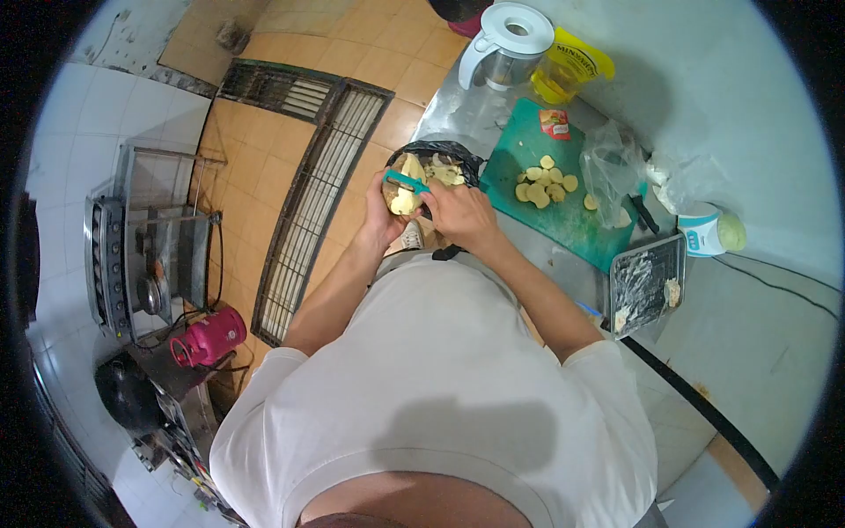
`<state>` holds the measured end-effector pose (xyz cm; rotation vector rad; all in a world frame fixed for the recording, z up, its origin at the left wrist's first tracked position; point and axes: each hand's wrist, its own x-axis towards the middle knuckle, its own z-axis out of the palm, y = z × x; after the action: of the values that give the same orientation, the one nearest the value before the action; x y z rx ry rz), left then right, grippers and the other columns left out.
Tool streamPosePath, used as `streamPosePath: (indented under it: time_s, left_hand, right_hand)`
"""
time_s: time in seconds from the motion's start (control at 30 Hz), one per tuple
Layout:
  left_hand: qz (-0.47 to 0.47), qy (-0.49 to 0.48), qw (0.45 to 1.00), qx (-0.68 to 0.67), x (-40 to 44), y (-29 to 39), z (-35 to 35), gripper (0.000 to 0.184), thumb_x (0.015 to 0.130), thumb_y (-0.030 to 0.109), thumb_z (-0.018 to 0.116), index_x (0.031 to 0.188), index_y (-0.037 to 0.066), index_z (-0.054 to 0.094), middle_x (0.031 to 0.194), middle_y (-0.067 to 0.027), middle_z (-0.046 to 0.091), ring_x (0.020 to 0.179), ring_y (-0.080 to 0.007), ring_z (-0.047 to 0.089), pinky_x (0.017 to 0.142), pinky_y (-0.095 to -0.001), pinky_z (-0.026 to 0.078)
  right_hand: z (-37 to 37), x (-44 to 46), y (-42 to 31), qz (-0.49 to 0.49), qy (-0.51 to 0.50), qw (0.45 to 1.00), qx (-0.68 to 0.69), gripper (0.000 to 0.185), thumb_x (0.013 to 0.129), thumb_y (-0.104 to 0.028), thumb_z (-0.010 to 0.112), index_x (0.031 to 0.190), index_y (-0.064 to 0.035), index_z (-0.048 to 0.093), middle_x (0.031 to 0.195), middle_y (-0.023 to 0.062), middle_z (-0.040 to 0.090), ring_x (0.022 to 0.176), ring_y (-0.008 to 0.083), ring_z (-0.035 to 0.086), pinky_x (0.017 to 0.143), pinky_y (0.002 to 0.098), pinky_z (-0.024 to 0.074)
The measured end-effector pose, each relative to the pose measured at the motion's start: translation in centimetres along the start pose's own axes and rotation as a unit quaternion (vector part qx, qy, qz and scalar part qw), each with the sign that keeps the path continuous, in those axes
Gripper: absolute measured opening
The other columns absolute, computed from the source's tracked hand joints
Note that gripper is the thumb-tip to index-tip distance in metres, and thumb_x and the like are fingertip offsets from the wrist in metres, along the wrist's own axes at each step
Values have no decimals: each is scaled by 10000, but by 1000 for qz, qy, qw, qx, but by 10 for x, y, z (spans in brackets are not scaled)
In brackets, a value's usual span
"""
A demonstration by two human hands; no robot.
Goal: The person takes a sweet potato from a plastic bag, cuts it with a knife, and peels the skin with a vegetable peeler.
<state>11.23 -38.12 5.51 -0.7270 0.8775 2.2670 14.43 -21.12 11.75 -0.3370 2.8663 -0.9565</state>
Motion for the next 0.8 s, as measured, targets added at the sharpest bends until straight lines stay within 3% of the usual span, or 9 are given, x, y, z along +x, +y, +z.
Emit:
streamPosePath:
  time_s: [0.2,0.47,0.57,0.67,0.7,0.77,0.8]
  left_hand:
    - [-29,-37,999,28,-9,-12,-11,524,950,499,366,1174,84,593,979,-97,687,781,-277,692,515,-359,542]
    - [-56,-16,998,27,-15,-23,-31,517,943,486,376,1212,101,592,1003,-98,686,800,-324,694,532,-377,508]
    - [-53,-36,997,41,-24,-17,-31,535,948,493,364,1233,93,576,994,-102,682,786,-306,693,540,-378,523]
    - [-45,-49,997,46,-25,-12,-36,547,952,495,355,1251,88,565,1005,-108,682,804,-299,692,556,-383,534]
    - [-43,-51,997,45,-25,-11,-39,549,953,494,354,1254,86,564,1013,-110,682,817,-300,692,561,-385,536]
    - [-31,-52,998,28,-24,-10,-42,535,950,464,362,1251,72,566,1047,-128,681,835,-313,693,580,-391,555]
    - [-26,-53,998,21,-23,-10,-43,528,948,449,366,1250,65,568,1064,-136,681,844,-319,693,589,-394,565]
  right_hand:
    - [16,14,24,59,0,998,-35,296,971,-335,508,925,-56,597,653,235,624,631,449,630,554,550,493]
    - [56,20,50,109,-47,993,-14,383,989,-382,456,874,-59,628,785,270,642,780,461,634,722,565,500]
    - [86,17,76,69,-37,997,12,409,986,-378,455,834,-52,650,806,287,637,812,473,622,755,584,487]
    - [96,16,89,95,-19,994,43,491,998,-428,440,779,-45,655,723,229,636,691,378,644,627,515,501]
    - [90,17,91,171,-85,974,125,492,1006,-433,427,799,-46,648,685,175,605,626,317,606,564,463,474]
    - [65,22,87,316,-213,881,280,495,1024,-443,401,839,-47,633,610,69,545,496,196,531,438,359,420]
    - [55,20,83,342,-226,841,353,487,1029,-445,390,861,-54,627,619,34,512,496,152,494,429,318,382]
